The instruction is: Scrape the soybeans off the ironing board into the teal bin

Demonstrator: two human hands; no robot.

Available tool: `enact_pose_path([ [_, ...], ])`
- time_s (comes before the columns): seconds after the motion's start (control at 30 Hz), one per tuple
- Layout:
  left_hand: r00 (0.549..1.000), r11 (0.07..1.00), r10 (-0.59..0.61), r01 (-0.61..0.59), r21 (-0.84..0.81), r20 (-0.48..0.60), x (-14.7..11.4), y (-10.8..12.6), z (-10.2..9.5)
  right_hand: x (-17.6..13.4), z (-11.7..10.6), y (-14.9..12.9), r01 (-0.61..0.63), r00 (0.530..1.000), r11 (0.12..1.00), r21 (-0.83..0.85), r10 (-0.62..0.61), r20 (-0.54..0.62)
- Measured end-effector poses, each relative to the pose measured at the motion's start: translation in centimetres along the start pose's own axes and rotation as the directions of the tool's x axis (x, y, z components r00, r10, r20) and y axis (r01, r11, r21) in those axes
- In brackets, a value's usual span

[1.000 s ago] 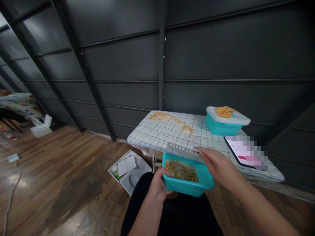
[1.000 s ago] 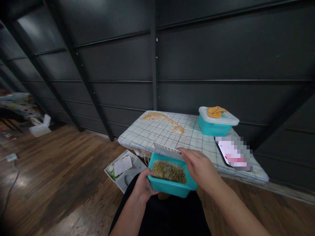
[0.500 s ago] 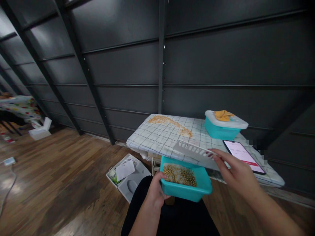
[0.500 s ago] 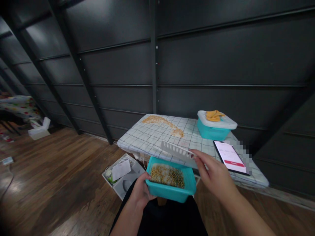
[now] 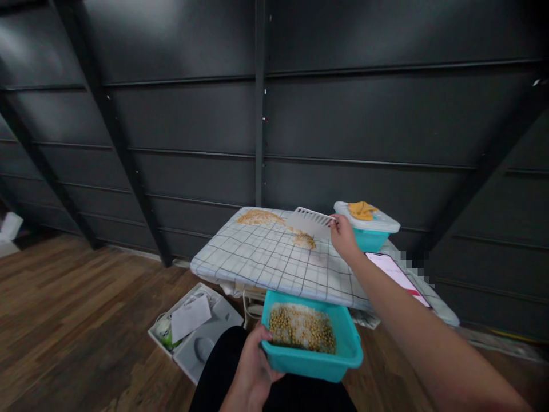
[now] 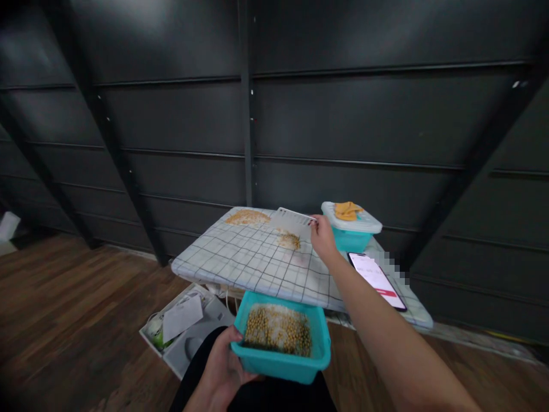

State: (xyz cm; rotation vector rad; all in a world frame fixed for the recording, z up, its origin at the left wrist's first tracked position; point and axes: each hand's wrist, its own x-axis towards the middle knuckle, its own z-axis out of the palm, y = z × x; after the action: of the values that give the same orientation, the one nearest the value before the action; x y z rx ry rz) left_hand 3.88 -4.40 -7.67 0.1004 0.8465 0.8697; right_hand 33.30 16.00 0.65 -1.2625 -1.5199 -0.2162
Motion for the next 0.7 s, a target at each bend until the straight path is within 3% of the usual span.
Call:
enact_pose_path([
  [0.23, 0.995, 0.992, 0.090, -0.085, 0.096, -0.050, 0.4, 0.2, 0.2, -1.3, 1.4, 2.9, -0.025, 0.999, 1.000, -0.012, 0.026, 0.040],
  [0.47, 0.984, 0.992, 0.114, -0.107, 0.059, -0.134, 1.0, 0.2, 1.8, -1.5, 1.3, 2.3, -0.059, 0.992, 0.998, 0.022, 0.056, 0.111],
  [0.7, 0.985, 0.985, 0.168, -0.167, 0.037, -0.034, 3.8, -1.7, 0.4, -1.8, 0.1, 2.0, -0.164, 0.981, 0.984, 0.072, 0.155, 0.119],
])
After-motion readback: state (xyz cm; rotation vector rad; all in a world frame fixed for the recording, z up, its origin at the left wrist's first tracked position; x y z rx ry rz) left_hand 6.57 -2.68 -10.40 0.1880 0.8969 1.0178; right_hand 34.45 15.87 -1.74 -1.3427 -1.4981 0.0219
